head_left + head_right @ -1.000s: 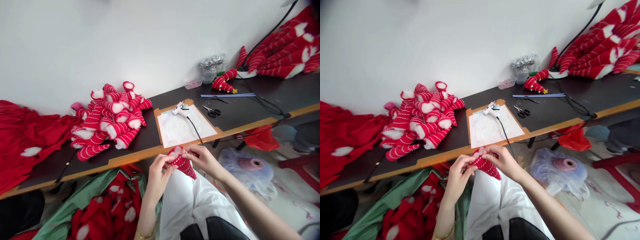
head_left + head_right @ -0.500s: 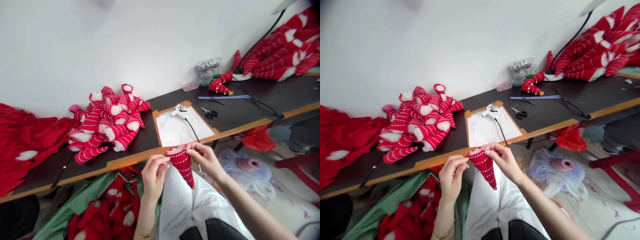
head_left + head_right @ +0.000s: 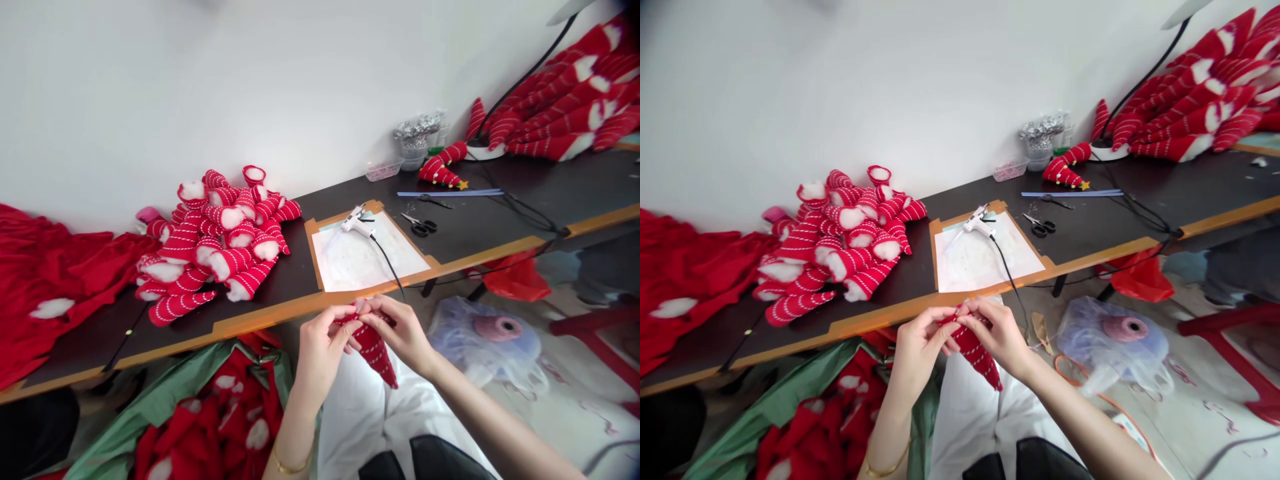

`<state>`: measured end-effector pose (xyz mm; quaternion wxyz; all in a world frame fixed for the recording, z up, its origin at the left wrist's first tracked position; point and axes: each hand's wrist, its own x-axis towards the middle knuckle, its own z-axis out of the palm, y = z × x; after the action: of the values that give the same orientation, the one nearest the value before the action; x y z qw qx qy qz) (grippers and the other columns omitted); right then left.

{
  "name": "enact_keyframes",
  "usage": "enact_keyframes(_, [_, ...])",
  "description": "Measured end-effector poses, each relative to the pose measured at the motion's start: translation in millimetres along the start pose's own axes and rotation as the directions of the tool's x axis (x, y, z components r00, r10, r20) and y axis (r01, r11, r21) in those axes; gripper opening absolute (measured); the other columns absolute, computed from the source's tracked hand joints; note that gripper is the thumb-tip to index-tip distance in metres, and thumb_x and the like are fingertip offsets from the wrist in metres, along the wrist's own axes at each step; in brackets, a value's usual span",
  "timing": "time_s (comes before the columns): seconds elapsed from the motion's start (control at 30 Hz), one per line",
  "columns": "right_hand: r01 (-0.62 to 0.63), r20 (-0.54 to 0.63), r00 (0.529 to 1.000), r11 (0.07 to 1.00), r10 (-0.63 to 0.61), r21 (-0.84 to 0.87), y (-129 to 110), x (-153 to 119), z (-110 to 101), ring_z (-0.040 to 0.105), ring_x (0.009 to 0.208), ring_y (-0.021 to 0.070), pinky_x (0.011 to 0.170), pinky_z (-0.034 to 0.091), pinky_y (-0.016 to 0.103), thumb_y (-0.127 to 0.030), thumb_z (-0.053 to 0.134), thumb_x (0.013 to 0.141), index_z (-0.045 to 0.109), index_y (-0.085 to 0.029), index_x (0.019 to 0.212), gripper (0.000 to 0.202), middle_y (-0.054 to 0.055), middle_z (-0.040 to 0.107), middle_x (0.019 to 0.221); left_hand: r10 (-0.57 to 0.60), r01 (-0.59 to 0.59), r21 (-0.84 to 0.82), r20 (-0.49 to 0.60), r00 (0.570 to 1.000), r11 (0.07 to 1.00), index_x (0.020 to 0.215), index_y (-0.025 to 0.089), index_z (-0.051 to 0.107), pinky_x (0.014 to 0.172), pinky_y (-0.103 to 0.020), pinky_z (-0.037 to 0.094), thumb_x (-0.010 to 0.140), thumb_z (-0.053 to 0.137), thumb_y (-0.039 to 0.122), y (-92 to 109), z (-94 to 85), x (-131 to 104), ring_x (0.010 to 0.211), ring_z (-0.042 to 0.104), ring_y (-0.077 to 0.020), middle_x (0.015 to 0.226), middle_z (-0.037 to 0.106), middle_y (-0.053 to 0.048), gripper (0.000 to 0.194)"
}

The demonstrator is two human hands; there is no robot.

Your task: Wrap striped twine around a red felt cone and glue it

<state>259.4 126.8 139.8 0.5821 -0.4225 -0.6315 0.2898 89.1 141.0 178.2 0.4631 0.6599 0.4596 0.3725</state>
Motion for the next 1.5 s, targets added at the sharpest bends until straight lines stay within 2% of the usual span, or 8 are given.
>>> enact_keyframes(0.27, [0.082, 0.043, 0.996, 0.995, -0.08, -0.064, 2.9, -1.1, 2.3, 0.063, 0.067, 0.0161, 0.064, 0.049, 0.026, -0.035, 0.058, 0.102, 0.065, -0.02, 0.087, 0.022, 0.003, 0.068, 0.077, 0.058, -0.052, 0.123, -0.048, 0.997, 0.991, 0.093, 0.02, 0.078, 0.054, -0.024, 0.059, 0.088, 0.071, 0.022, -5.5, -6.2, 0.4, 0.054, 0.07, -0.0153, 0.078, 0.078, -0.002, 0.009])
enact_keyframes(0.47, [0.088, 0.121, 0.99, 0.989, -0.074, -0.117, 2.3, 2.0, -3.8, 0.065, 0.07, 0.0172, 0.067, 0.052, 0.027, -0.04, 0.057, 0.103, 0.07, -0.021, 0.11, 0.025, 0.006, 0.073, 0.088, 0.154, -0.146, 0.163, -0.038, 0.987, 0.976, 0.093, 0.022, 0.077, 0.055, -0.023, 0.057, 0.09, 0.069, 0.02, -9.1, -8.1, -0.1, 0.058, 0.072, -0.0153, 0.079, 0.076, -0.001, 0.009])
enact_keyframes(0.7, [-0.044, 0.347, 0.935, 0.995, 0.073, -0.092, -0.2, 10.6, -14.5, 0.061, 0.067, 0.0154, 0.064, 0.045, 0.025, -0.046, 0.052, 0.104, 0.07, -0.017, 0.085, 0.039, 0.004, 0.069, 0.075, 0.317, -0.284, 0.285, -0.078, 0.945, 0.916, 0.095, 0.025, 0.077, 0.069, -0.026, 0.06, 0.093, 0.066, 0.02, -15.9, -8.8, -1.3, 0.071, 0.072, -0.0156, 0.09, 0.074, -0.002, 0.013])
enact_keyframes(0.83, [-0.056, 0.351, 0.931, 0.991, 0.095, -0.119, 1.3, 11.4, -14.7, 0.058, 0.067, 0.0144, 0.064, 0.042, 0.025, -0.047, 0.052, 0.104, 0.068, -0.016, 0.082, 0.04, 0.003, 0.066, 0.074, 0.413, -0.325, 0.414, -0.14, 0.9, 0.85, 0.091, 0.025, 0.078, 0.073, -0.026, 0.057, 0.091, 0.069, 0.02, -13.8, -6.9, -1.9, 0.075, 0.07, -0.0156, 0.089, 0.07, -0.003, 0.011])
enact_keyframes(0.93, [-0.041, 0.32, 0.943, 0.989, 0.085, -0.144, 2.7, 10.4, -11.7, 0.054, 0.063, 0.0129, 0.062, 0.04, 0.024, -0.044, 0.05, 0.106, 0.063, -0.017, 0.077, 0.041, 0.001, 0.06, 0.07, 0.237, -0.197, 0.343, -0.079, 0.968, 0.919, 0.097, 0.023, 0.075, 0.062, -0.023, 0.056, 0.093, 0.066, 0.025, -12.1, -4.3, -4.1, 0.064, 0.069, -0.0137, 0.082, 0.073, -0.001, 0.009])
enact_keyframes(1.03, [-0.006, 0.307, 0.95, 0.987, 0.056, -0.162, 2.8, 8.9, -8.3, 0.053, 0.062, 0.0125, 0.06, 0.039, 0.024, -0.041, 0.048, 0.107, 0.061, -0.017, 0.075, 0.042, 0.001, 0.059, 0.069, -0.027, 0.03, 0.085, -0.032, 0.999, 0.996, 0.101, 0.02, 0.069, 0.04, -0.019, 0.046, 0.094, 0.063, 0.036, -14.3, -1.0, -6.6, 0.047, 0.065, -0.0116, 0.082, 0.074, -0.002, 0.018])
enact_keyframes(1.23, [0.081, 0.27, 0.963, 0.966, -0.012, -0.246, 1.9, 5.4, -6.2, 0.061, 0.067, 0.016, 0.064, 0.044, 0.026, -0.037, 0.044, 0.108, 0.067, -0.017, 0.09, 0.037, 0.006, 0.067, 0.077, -0.155, 0.147, -0.276, -0.008, 0.988, 0.95, 0.101, 0.016, 0.064, 0.041, -0.02, 0.052, 0.084, 0.074, 0.051, -17.9, 3.0, -9.0, 0.058, 0.073, -0.0182, 0.093, 0.075, -0.009, 0.04])
enact_keyframes(1.5, [0.194, 0.348, 0.932, 0.948, -0.099, -0.251, -1.5, -5.3, 20.1, 0.061, 0.066, 0.0162, 0.061, 0.042, 0.026, -0.039, 0.038, 0.11, 0.066, -0.016, 0.084, 0.044, 0.006, 0.065, 0.076, -0.3, 0.214, -0.323, -0.246, 0.922, 0.922, 0.078, 0.016, 0.068, 0.038, -0.019, 0.045, 0.071, 0.081, 0.059, -30.0, -1.0, -26.8, 0.046, 0.064, -0.0149, 0.061, 0.068, -0.002, 0.045])
